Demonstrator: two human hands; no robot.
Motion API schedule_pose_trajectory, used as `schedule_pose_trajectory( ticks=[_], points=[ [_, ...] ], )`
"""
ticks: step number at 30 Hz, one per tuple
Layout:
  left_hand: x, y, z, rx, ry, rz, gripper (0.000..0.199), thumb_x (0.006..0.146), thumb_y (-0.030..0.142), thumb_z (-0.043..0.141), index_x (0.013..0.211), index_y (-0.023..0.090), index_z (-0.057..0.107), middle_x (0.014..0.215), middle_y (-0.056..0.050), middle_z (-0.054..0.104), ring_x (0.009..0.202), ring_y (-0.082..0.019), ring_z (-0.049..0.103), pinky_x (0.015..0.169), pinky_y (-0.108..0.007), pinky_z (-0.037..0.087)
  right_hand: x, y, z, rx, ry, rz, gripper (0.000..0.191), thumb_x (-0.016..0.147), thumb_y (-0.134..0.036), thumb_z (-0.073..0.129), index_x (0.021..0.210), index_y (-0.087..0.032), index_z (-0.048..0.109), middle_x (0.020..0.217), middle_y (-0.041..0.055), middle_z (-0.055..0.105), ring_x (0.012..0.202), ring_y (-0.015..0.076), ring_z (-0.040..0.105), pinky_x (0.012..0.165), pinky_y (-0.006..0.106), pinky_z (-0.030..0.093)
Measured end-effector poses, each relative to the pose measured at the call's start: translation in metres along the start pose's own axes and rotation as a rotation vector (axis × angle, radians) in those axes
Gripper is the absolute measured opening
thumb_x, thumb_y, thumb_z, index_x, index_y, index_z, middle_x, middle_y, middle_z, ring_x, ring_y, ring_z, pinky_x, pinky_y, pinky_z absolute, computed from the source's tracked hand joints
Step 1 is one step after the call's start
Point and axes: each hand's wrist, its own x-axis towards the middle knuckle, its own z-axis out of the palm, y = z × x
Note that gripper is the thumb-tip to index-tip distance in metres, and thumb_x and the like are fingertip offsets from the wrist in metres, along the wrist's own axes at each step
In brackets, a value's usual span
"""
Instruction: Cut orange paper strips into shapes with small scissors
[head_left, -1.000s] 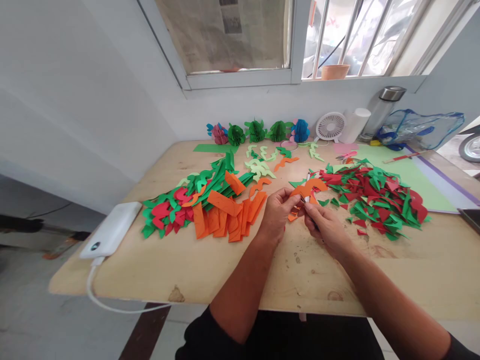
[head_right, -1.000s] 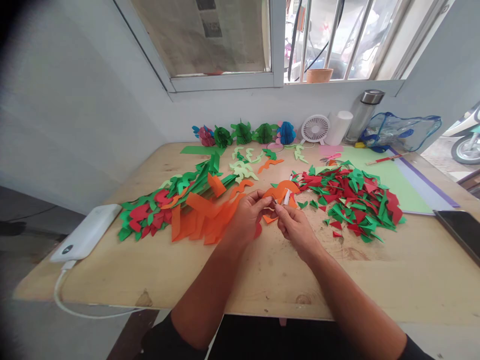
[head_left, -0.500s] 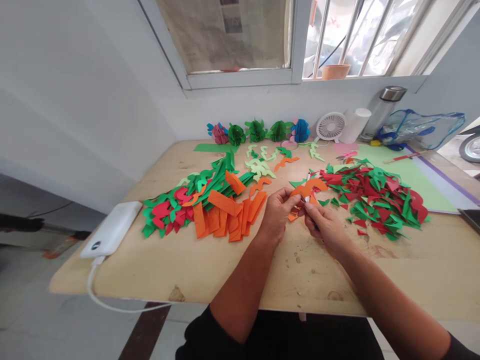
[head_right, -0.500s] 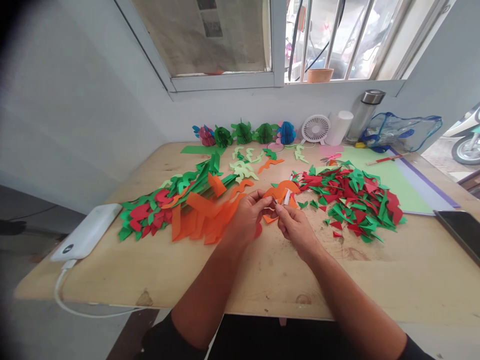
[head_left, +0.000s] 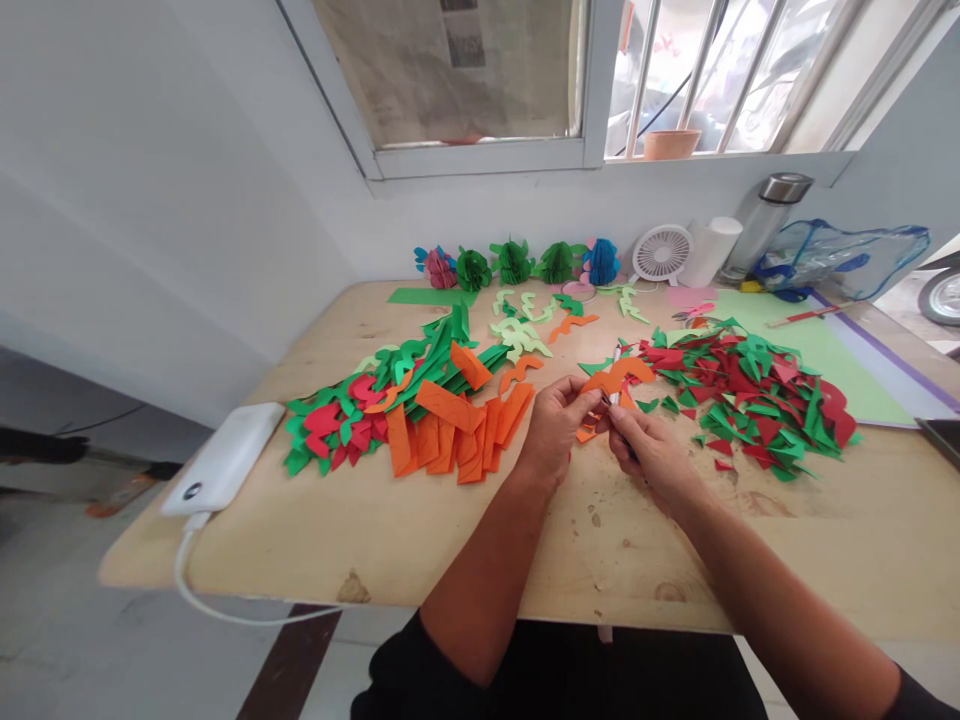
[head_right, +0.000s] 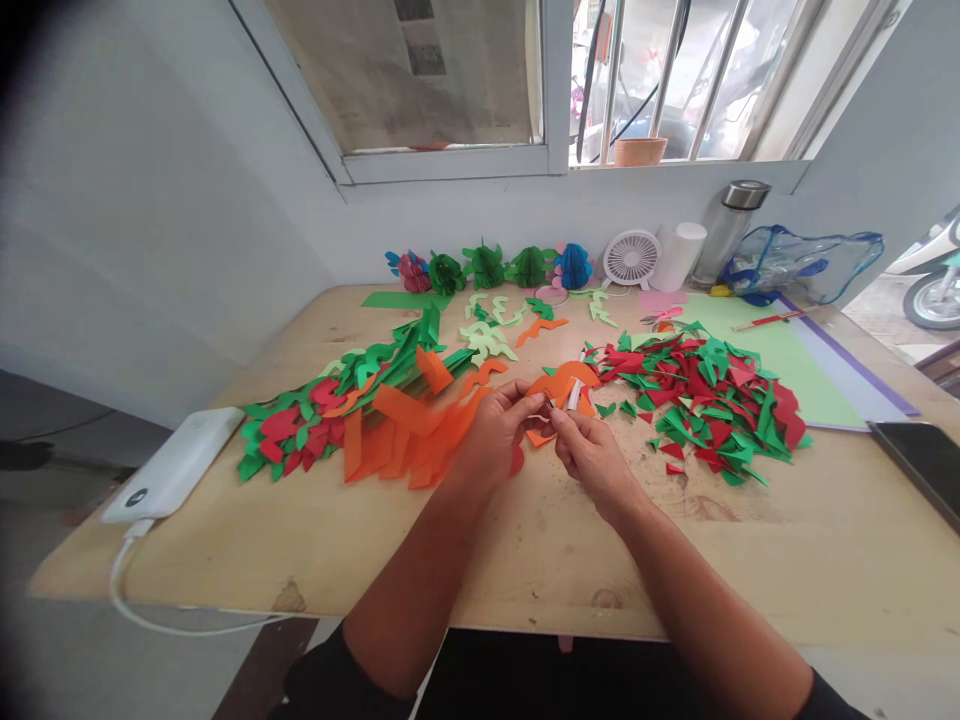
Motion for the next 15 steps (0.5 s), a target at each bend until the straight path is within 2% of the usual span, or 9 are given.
schedule_pose_trajectory(
  ticks=[15],
  points=[
    [-0.0007, 0.0008, 0.0004, -0.005, -0.007, 0.000, 0.017, 0.064, 0.029, 0.068, 0.067, 0.016, 0.059, 0.059, 0.001, 0.060, 0.054, -0.010, 0.055, 0.060, -0.025, 0.045, -0.0003, 0.0009, -0.0009, 0.004, -0.006, 0.002, 0.053, 0.070, -0.070, 0.060, 0.069, -0.017, 0.057, 0.042, -0.0086, 0.034, 0.036, 0.0048, 0.022, 0.035, 0.020, 0.014]
  ],
)
